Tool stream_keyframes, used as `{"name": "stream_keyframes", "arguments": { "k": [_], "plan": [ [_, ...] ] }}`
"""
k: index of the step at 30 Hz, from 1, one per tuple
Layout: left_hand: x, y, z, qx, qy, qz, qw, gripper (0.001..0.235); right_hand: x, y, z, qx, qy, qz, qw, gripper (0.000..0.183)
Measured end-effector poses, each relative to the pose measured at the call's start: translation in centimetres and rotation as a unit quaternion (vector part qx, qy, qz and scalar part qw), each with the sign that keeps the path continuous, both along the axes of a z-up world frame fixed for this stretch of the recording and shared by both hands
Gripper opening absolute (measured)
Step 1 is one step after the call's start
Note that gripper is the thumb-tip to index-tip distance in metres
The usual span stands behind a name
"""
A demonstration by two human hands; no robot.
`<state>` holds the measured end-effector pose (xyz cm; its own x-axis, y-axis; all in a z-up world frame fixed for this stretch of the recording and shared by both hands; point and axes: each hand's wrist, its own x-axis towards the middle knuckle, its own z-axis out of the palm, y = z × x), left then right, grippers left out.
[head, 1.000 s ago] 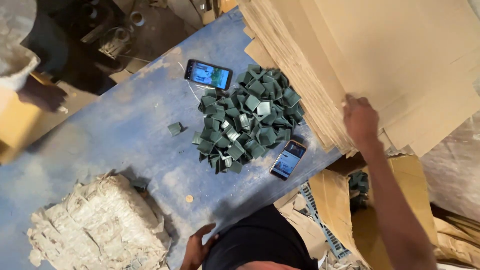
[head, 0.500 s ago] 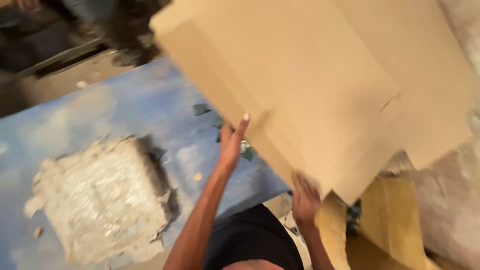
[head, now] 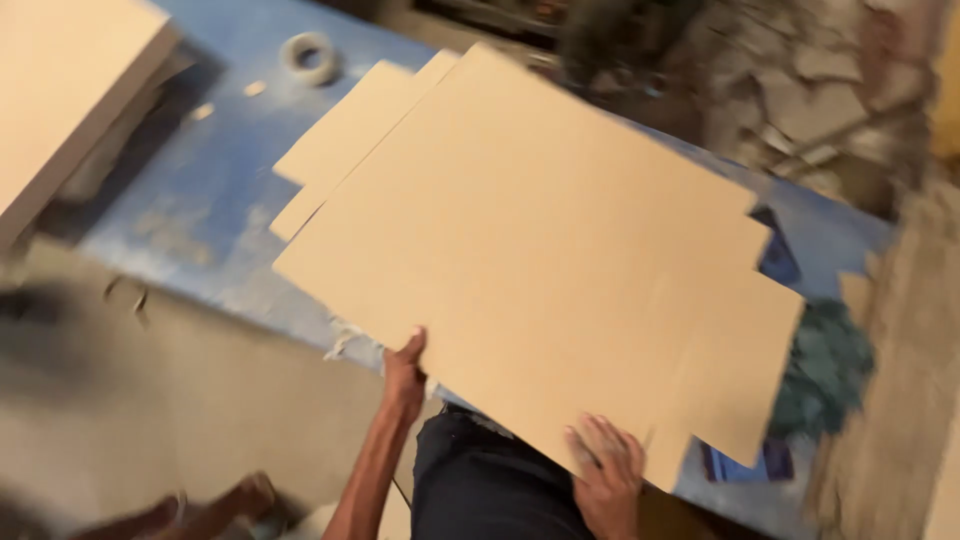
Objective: The person folds cardboard sheets into boxes and places ceramic tiles inside them along with protective packaging materials.
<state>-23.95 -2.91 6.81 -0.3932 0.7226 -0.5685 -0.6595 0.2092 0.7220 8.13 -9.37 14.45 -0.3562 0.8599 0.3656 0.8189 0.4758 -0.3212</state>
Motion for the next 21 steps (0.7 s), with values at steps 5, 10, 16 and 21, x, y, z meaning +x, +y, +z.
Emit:
{"name": "stream_keyframes", "arguments": {
  "k": [5, 10, 16, 21],
  "plan": [
    [-10.7, -9.5, -6.8, -0.163, -0.011, 0.077, 0.984, 0.058, -8.6, 1.7, -6.2, -0.319, -0.090, 0.231, 0.915, 0.062],
    [-11.4, -13.6, -15.0, -0.249, 0.094, 0.202, 0.943, 0.079, -12.2, 4.8, -10.9, -0.392, -0.184, 0.258, 0.864, 0.069],
    [-5.0, -14.1, -9.4, -0.361, 0.544, -0.048, 0.756, 0.116, -17.0, 13.1, -11.1, -0.297, -0.136, 0.187, 0.926, 0.069],
    [-5.9, -10.1, -12.0, -0.321, 0.397, -0.182, 0.840, 0.137, -20.4, 15.0, -11.2, -0.358, -0.218, 0.122, 0.900, 0.075]
  ]
}}
